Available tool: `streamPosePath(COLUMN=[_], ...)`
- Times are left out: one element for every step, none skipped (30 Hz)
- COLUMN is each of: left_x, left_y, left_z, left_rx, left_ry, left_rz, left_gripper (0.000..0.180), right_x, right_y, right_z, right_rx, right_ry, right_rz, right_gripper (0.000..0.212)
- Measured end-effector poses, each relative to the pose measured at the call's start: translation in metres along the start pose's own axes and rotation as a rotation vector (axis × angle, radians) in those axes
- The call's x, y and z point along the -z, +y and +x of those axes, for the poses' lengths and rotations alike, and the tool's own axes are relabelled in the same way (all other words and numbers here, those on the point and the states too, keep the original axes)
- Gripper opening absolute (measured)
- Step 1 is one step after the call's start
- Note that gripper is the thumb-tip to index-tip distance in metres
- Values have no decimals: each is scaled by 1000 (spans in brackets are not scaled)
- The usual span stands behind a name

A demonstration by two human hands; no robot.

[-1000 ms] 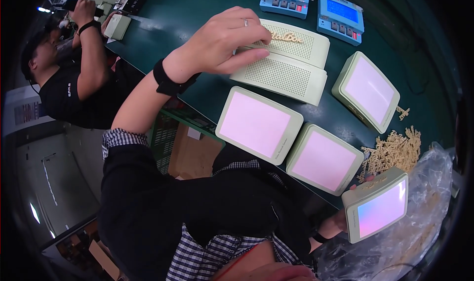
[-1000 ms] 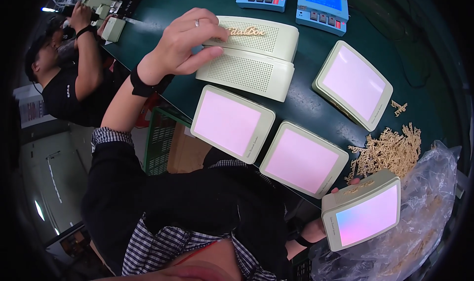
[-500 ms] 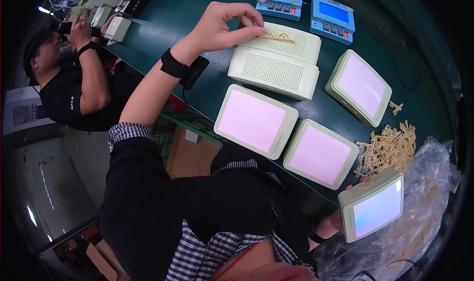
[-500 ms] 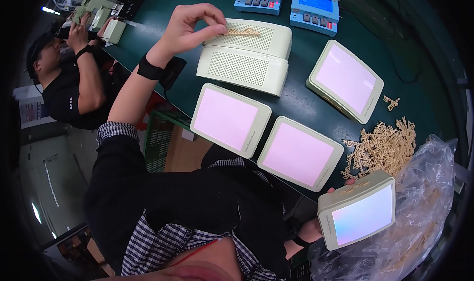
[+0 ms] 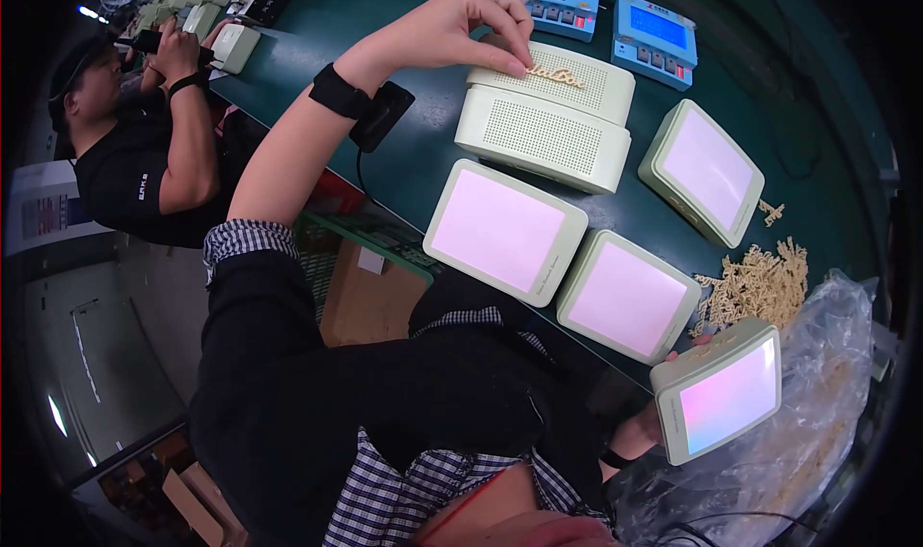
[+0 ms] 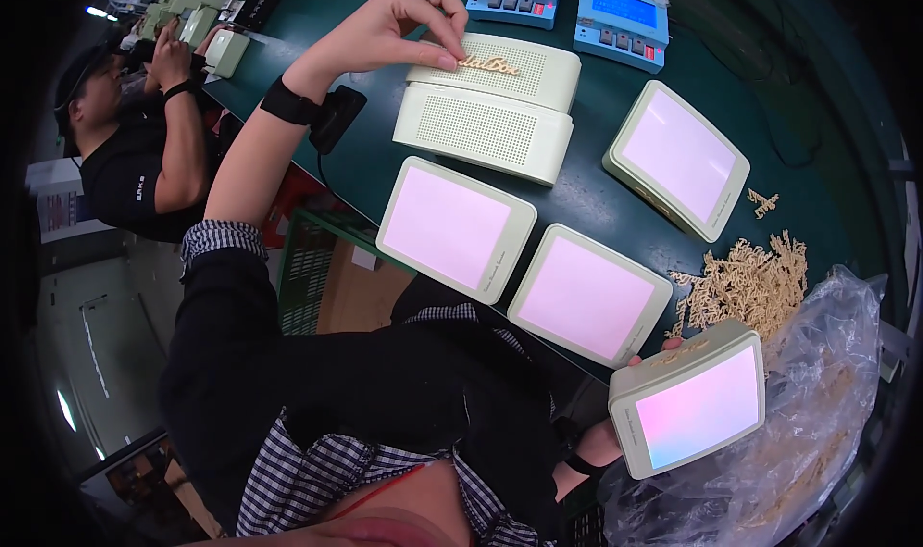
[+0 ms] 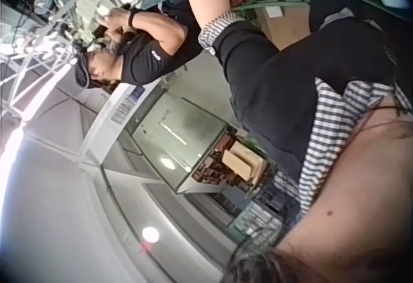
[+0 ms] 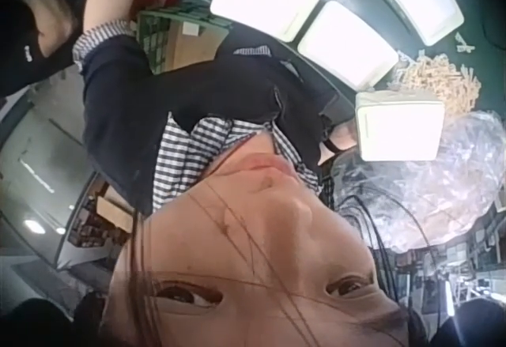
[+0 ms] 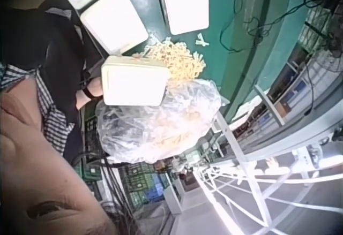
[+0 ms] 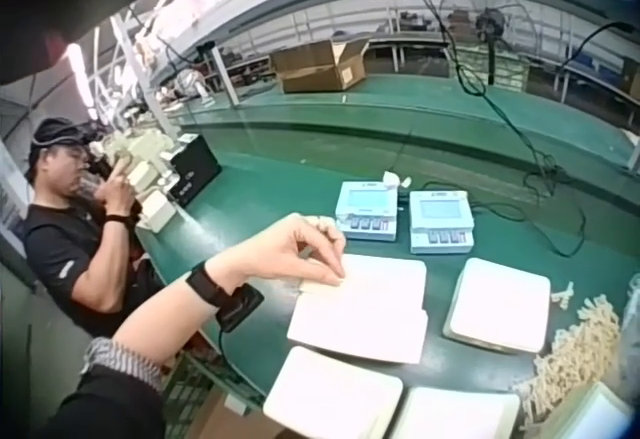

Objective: The person presses a gold logo onto the speaker grille, turns the speaker over to press the screen, and sets it aside. They repeat this process with several more speakers on the green work surface.

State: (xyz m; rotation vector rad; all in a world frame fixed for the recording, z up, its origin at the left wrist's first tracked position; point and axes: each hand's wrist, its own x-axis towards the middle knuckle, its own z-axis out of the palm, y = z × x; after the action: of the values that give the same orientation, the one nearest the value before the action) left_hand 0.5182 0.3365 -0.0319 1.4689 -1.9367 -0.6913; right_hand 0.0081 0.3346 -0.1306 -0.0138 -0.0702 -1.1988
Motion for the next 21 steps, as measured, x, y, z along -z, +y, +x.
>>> streamPosePath(left_x=[1,1,-1,-2,-6,-10,-15,-19,-22,-26,-30,-32,-32,-30,-28,-27,-28,-30,-32,-32,-28], left_y=[-2,-6,-9,-11,-12,-14,-14,-16,-18,-21,-24,-25,-22,-17,-11,-7,-7,-8,-9,-7,-8], left_z=[0,0,-1,-2,-3,-4,-5,-5,-6,-6,-8,-6,-4,-2,1,1,0,-2,-3,-2,-4], left_rx=[-1,-14,-25,-36,-37,1,40,78,78,160,243,322,321,390,460,529,527,548,568,585,567], left_ry=[-1,4,10,17,16,49,82,115,116,153,192,227,225,210,196,182,183,201,218,234,242], left_rz=[-1,-27,-52,-77,-79,-108,-137,-167,-168,-259,-349,-438,-441,-473,-504,-533,-530,-493,-454,-413,-431], left_gripper=[19,19,19,19,19,22,27,31,31,40,50,59,59,62,66,69,69,71,74,76,76], right_x=[1,3,4,5,6,6,7,7,7,8,9,9,9,8,9,10,11,13,14,15,7], right_y=[-1,-2,-2,-3,-4,-4,-5,-6,-6,-6,-6,-7,-7,-7,-7,-6,-7,-7,-10,-11,-8], right_z=[2,4,5,7,8,10,11,13,15,16,17,18,19,20,22,22,21,20,18,19,21], right_rx=[-15,-29,-45,-61,-77,-92,-108,-123,-140,-157,-174,-187,-202,-218,-235,-252,-268,-282,-295,-305,-324], right_ry=[-14,-27,-41,-54,-67,-81,-95,-108,-122,-133,-143,-156,-168,-182,-197,-213,-230,-249,-269,-290,-314], right_rz=[-8,-16,-24,-32,-40,-48,-57,-65,-73,-82,-91,-100,-109,-117,-125,-131,-136,-140,-144,-147,-178], right_gripper=[70,70,70,70,70,70,70,70,70,70,70,70,70,70,70,71,71,71,71,71,71])
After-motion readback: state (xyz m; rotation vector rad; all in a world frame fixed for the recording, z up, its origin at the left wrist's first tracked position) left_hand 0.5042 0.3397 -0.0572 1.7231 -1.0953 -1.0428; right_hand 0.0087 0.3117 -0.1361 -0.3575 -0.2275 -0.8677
